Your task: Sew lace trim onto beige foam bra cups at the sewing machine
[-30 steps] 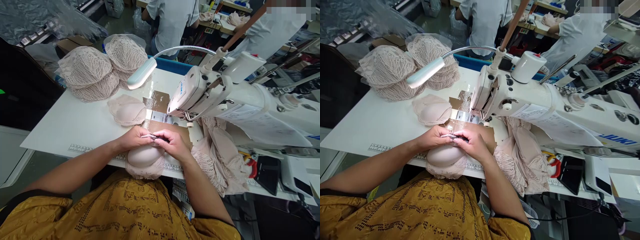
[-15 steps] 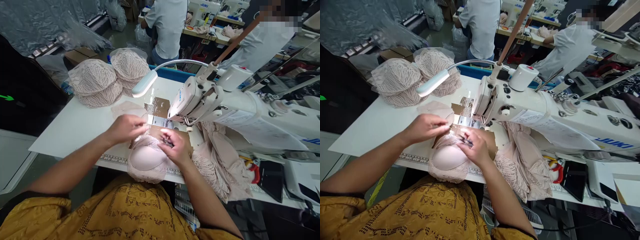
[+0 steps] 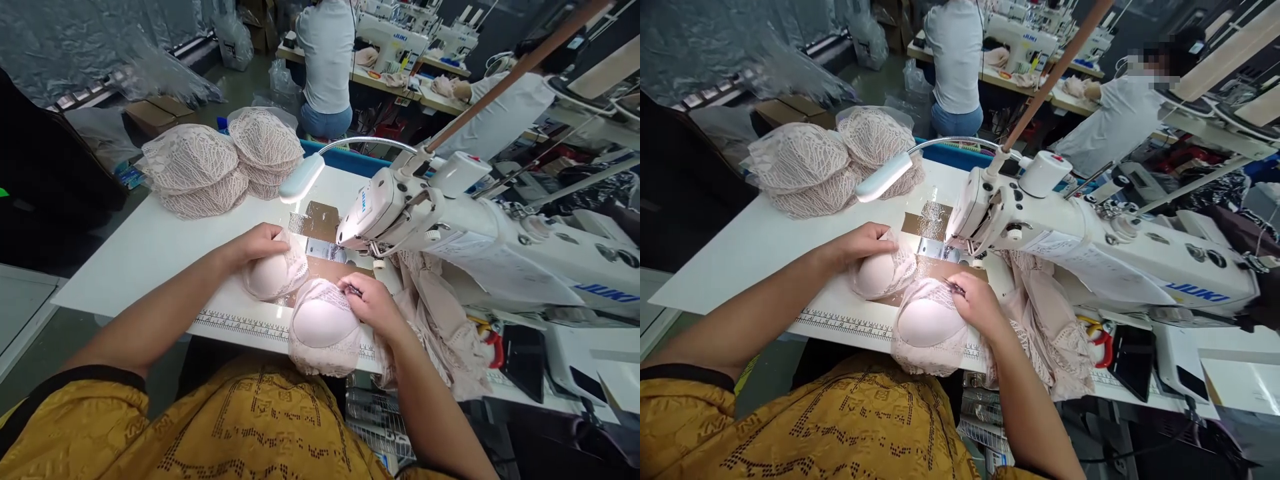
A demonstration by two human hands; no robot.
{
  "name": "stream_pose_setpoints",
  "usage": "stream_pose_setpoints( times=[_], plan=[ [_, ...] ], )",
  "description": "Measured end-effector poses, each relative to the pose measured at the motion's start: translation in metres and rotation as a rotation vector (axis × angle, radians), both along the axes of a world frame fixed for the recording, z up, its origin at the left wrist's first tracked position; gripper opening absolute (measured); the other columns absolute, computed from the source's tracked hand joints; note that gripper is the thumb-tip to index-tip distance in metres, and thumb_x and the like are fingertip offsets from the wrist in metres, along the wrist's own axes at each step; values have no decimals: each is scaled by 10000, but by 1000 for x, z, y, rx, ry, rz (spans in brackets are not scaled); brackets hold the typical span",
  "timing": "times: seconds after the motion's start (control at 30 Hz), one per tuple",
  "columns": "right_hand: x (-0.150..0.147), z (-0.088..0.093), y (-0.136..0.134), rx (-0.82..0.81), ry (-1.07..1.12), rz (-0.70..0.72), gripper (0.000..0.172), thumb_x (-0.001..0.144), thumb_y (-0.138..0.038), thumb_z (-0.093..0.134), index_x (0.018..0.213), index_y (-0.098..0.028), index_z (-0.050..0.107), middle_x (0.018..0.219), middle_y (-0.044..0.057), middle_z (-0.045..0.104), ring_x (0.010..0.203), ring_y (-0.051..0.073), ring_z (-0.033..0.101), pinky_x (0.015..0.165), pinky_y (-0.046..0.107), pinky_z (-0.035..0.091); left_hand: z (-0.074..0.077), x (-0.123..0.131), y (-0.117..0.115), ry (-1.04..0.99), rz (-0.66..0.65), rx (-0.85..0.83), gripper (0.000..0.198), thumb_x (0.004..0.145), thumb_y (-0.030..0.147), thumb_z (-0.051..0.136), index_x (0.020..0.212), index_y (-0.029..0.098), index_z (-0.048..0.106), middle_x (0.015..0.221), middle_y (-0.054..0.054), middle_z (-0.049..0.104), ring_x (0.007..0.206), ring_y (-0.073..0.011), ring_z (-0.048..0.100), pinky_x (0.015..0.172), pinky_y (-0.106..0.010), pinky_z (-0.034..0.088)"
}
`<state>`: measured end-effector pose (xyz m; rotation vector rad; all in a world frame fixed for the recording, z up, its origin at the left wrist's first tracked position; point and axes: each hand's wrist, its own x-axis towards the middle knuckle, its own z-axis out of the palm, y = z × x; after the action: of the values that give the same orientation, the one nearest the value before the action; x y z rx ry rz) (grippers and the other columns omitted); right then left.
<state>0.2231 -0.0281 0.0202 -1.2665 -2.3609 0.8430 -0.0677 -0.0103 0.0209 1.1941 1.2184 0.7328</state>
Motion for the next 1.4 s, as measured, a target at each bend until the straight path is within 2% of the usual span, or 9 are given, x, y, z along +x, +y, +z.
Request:
stream_pose_setpoints(
  times=[0.17, 0.3, 0.4, 0.6, 0.73, 0.97, 1.1, 1.3, 1.4],
  plan=[
    [-38, -8, 7, -253, 325, -140, 450, 783, -390, 686, 1191, -208, 633, 1124, 94, 697, 1014, 239, 643, 910, 409, 497, -4, 10, -4, -214, -66, -84, 271, 706, 299, 742, 907, 127, 685, 886, -74, 725, 776, -199, 676, 722, -310, 535],
    [-66, -13, 11, -336, 422, -97, 257, 794, -418, 671, 898, -183, 662, 822, 23, 658, 768, 178, 602, 748, 327, 508, -9, 6, -3, -238, -88, -74, 241, 718, 300, 745, 867, 131, 660, 795, -39, 685, 700, -156, 640, 660, -266, 507],
    [-70, -12, 10, -361, 460, -76, 275, 817, -437, 646, 706, -201, 560, 637, -30, 517, 618, 134, 486, 608, 270, 451, -10, -1, -2, -166, -101, -2, 252, 724, 314, 732, 888, 145, 643, 762, -10, 646, 662, -132, 603, 616, -240, 468],
    [-66, -10, 7, -420, 493, -66, 315, 826, -454, 635, 676, -198, 530, 616, -37, 455, 584, 115, 404, 545, 246, 381, -1, -5, -1, 158, -206, 330, 351, 727, 280, 678, 1063, 178, 666, 1011, -46, 677, 934, -205, 624, 832, -314, 474],
    [-65, -10, 6, -441, 505, -30, 302, 840, -444, 631, 681, -195, 567, 615, -31, 502, 594, 127, 455, 575, 261, 413, 2, 7, -3, 282, -309, 482, 425, 724, 346, 715, 1117, 196, 661, 1068, -47, 681, 985, -219, 612, 876, -316, 460],
    [-57, -15, 8, -320, 501, -40, 239, 860, -400, 633, 978, -199, 687, 971, 44, 702, 894, 194, 630, 833, 325, 499, -4, 19, -2, 102, -398, 231, 232, 788, 374, 670, 754, 145, 663, 740, -9, 641, 704, -141, 571, 631, -230, 415],
    [-47, -17, 10, -317, 477, -74, 389, 950, -487, 469, 1173, -215, 634, 884, 36, 694, 744, 162, 627, 750, 318, 521, -4, 16, -2, 3, -392, 103, 215, 775, 349, 694, 755, 135, 700, 671, 0, 614, 625, -116, 526, 573, -216, 381],
    [-47, -7, 11, -279, 437, -2, 304, 874, -408, 622, 1095, -217, 702, 1072, 56, 720, 1001, 217, 649, 910, 365, 507, -8, 16, -4, -86, -406, 32, 279, 800, 373, 685, 874, 111, 742, 720, -28, 635, 660, -129, 537, 605, -231, 405],
    [-51, -5, 10, -310, 421, 19, 281, 861, -372, 642, 1079, -202, 693, 991, 50, 725, 888, 196, 658, 818, 345, 528, -11, 18, -4, -89, -422, 33, 260, 801, 363, 679, 796, 107, 722, 673, -11, 597, 630, -116, 507, 576, -221, 377]
  ],
)
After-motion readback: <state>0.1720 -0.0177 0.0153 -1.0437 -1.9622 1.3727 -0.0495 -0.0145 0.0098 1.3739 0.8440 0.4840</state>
